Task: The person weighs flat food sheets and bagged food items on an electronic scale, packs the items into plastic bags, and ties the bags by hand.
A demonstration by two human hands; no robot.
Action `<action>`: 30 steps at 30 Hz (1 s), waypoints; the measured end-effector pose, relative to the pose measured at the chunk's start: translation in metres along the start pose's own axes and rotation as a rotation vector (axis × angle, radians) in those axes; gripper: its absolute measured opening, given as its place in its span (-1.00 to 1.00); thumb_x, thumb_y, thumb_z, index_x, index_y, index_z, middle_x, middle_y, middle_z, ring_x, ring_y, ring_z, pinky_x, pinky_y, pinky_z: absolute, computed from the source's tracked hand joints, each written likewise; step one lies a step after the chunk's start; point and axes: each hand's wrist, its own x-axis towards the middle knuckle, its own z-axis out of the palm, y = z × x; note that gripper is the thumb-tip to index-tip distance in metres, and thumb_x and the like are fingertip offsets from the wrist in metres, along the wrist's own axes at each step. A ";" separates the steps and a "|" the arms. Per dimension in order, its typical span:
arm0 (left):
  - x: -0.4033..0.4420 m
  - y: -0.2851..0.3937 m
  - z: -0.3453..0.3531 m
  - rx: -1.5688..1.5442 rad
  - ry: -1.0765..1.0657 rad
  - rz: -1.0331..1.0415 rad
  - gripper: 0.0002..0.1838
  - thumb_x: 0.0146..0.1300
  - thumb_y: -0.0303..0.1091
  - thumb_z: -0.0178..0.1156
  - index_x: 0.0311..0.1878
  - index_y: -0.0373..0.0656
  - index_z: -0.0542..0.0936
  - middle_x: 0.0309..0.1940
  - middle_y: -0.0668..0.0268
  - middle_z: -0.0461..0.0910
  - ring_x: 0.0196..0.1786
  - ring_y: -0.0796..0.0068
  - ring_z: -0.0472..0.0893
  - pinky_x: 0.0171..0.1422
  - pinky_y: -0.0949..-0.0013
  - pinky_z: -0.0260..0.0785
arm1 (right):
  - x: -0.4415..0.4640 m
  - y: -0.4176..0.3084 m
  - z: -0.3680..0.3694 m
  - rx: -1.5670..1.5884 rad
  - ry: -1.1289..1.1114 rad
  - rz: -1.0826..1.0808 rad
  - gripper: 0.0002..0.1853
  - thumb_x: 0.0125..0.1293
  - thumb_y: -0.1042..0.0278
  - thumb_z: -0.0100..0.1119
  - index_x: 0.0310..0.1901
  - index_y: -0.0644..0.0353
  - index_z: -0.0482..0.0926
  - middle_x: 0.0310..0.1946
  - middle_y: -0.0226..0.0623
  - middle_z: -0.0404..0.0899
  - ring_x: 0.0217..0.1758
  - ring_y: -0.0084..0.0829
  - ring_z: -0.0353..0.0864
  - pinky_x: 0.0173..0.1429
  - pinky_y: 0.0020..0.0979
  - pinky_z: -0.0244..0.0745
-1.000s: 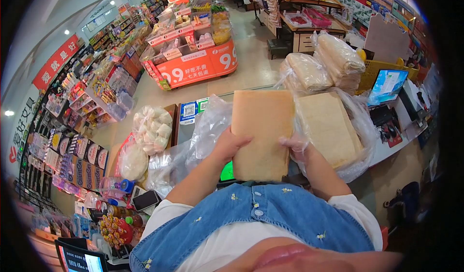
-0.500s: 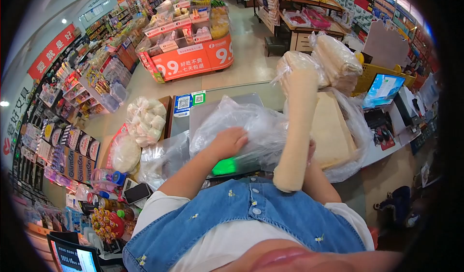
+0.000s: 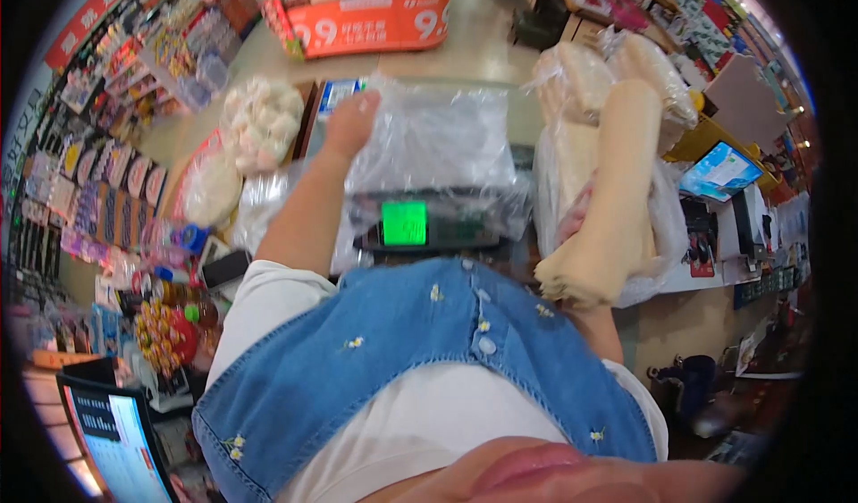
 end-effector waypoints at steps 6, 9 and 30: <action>-0.151 -0.045 -0.040 0.063 0.386 -0.070 -0.52 0.22 -0.16 0.23 0.15 -0.20 0.47 0.06 0.07 0.53 0.16 0.08 0.47 0.27 0.17 0.27 | 0.000 -0.012 -0.014 -0.028 -0.125 0.095 -0.44 0.45 0.07 -0.12 0.39 0.13 0.18 0.08 -0.17 0.54 -0.05 -0.26 0.61 -0.09 -0.34 0.52; -0.201 -0.066 -0.026 -0.113 0.279 -0.250 -0.31 0.09 -0.03 0.34 0.17 -0.30 0.41 0.09 -0.02 0.47 0.20 0.01 0.42 0.29 0.11 0.24 | -0.001 -0.003 -0.008 -0.071 -0.044 0.111 -0.43 0.45 0.07 -0.13 0.38 0.20 0.16 0.07 -0.22 0.54 -0.22 -0.29 0.61 -0.18 -0.33 0.49; -0.173 0.011 -0.032 -0.533 -0.091 -0.250 -0.75 0.16 -0.22 0.28 -0.26 -0.23 0.64 -0.45 0.30 0.62 -0.39 0.44 0.57 -0.21 0.42 0.40 | -0.023 0.061 -0.005 -0.049 0.023 0.327 -0.33 0.38 0.04 0.00 0.36 0.31 0.13 -0.03 -0.23 0.55 -0.41 -0.39 0.52 -0.33 -0.41 0.47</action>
